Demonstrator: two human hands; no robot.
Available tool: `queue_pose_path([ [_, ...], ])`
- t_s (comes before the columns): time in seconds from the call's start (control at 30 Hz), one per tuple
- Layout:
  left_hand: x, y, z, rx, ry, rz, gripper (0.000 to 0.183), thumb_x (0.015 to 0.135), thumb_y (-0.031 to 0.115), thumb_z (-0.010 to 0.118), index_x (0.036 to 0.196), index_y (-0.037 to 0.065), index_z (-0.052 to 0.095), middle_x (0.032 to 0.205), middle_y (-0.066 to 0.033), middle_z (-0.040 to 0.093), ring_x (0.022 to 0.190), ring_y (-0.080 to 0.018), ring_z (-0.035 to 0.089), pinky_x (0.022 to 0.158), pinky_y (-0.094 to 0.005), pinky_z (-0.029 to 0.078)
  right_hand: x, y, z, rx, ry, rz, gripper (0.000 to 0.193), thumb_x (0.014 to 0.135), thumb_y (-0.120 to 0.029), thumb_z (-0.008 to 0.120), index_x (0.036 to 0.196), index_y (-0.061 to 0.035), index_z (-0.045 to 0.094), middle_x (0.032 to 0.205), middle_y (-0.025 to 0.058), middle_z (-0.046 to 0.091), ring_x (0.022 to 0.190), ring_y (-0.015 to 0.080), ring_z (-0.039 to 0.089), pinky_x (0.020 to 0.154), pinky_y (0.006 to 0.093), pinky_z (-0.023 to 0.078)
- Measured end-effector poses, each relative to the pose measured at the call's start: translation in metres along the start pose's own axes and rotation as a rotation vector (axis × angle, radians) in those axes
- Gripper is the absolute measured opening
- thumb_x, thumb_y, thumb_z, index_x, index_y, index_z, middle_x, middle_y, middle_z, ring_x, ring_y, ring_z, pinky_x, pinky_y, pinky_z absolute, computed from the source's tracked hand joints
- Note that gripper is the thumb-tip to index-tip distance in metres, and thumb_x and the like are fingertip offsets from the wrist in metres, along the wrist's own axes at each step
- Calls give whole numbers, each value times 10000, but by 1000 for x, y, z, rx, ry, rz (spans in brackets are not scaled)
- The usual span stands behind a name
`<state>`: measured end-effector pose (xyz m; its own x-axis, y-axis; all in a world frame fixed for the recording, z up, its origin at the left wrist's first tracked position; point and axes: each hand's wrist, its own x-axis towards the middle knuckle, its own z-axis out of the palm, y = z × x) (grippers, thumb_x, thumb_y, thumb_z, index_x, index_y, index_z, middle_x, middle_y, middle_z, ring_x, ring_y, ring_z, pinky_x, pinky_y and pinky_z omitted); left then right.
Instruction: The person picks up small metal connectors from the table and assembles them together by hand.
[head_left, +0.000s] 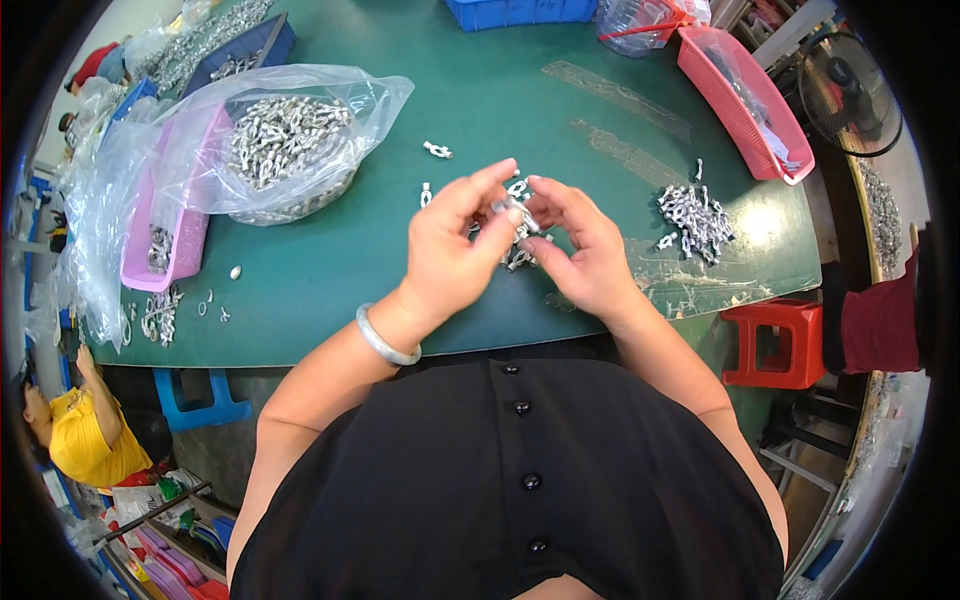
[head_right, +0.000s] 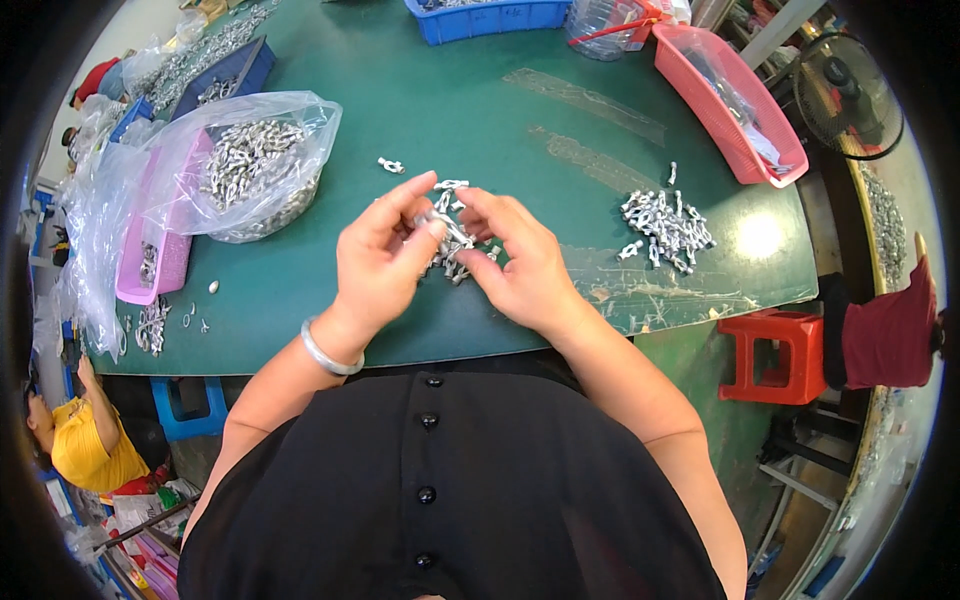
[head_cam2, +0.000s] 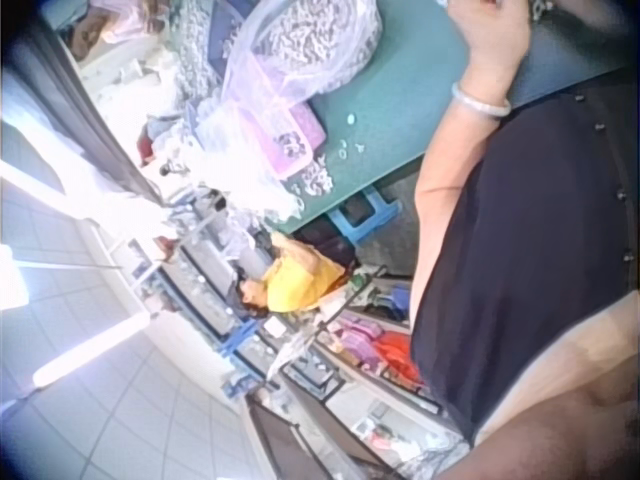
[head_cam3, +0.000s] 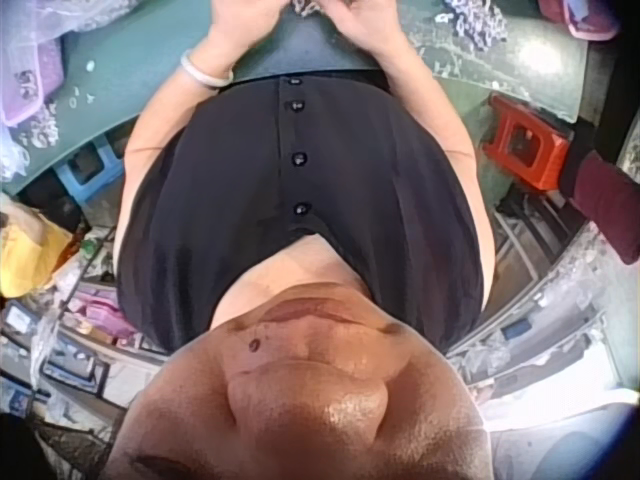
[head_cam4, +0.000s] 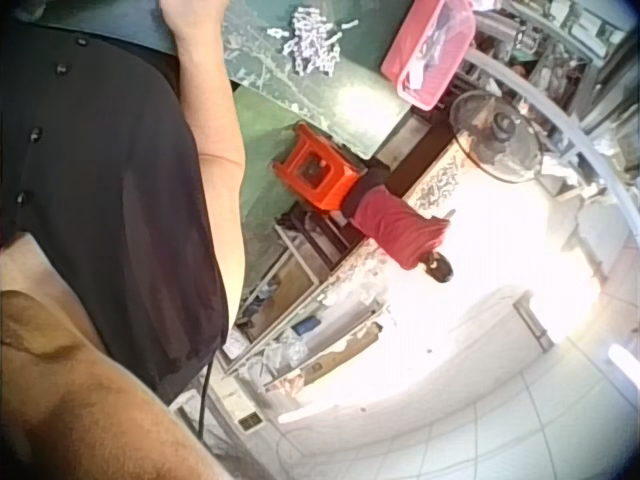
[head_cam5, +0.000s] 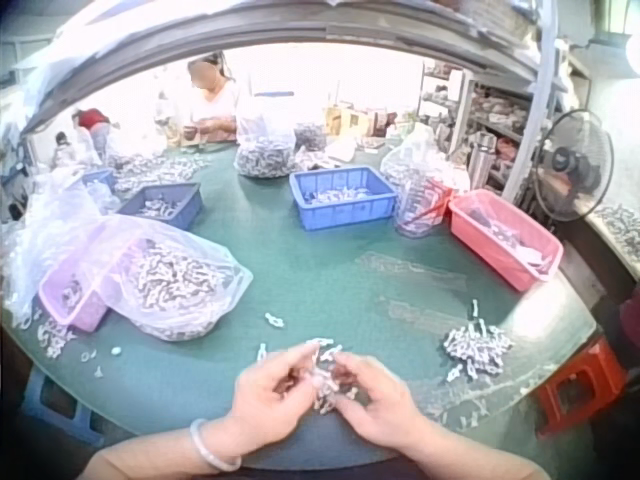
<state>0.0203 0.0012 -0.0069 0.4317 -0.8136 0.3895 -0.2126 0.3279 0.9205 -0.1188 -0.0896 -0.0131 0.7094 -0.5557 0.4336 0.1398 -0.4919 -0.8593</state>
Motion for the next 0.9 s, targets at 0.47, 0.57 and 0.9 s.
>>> queue_pose_path([
  [0.47, 15, -2, -29, -1199, -42, -803, 266, 876, 20, 517, 1128, -58, 487, 862, -73, 538, 717, -114, 505, 628, -235, 433, 9, -1, -6, -743, -342, -111, 272, 746, -51, 588, 1017, -37, 616, 1112, 90, 552, 1003, 289, 489, 875, 380, 413],
  [0.57, 15, 2, -31, -1205, -66, -788, 273, 874, 25, 524, 1132, -58, 487, 860, -71, 535, 718, -113, 498, 629, -234, 426, 10, -3, -8, -737, -339, -125, 265, 740, -52, 596, 1004, -31, 615, 1047, 88, 571, 951, 275, 501, 842, 357, 428],
  [0.9, 13, 14, -39, -1238, -56, -749, 288, 866, 22, 535, 1139, -56, 494, 874, -68, 538, 727, -113, 489, 636, -232, 423, 12, -16, -18, -666, -402, -14, 267, 744, -66, 640, 1003, -16, 604, 1010, 98, 549, 931, 276, 518, 826, 365, 439],
])
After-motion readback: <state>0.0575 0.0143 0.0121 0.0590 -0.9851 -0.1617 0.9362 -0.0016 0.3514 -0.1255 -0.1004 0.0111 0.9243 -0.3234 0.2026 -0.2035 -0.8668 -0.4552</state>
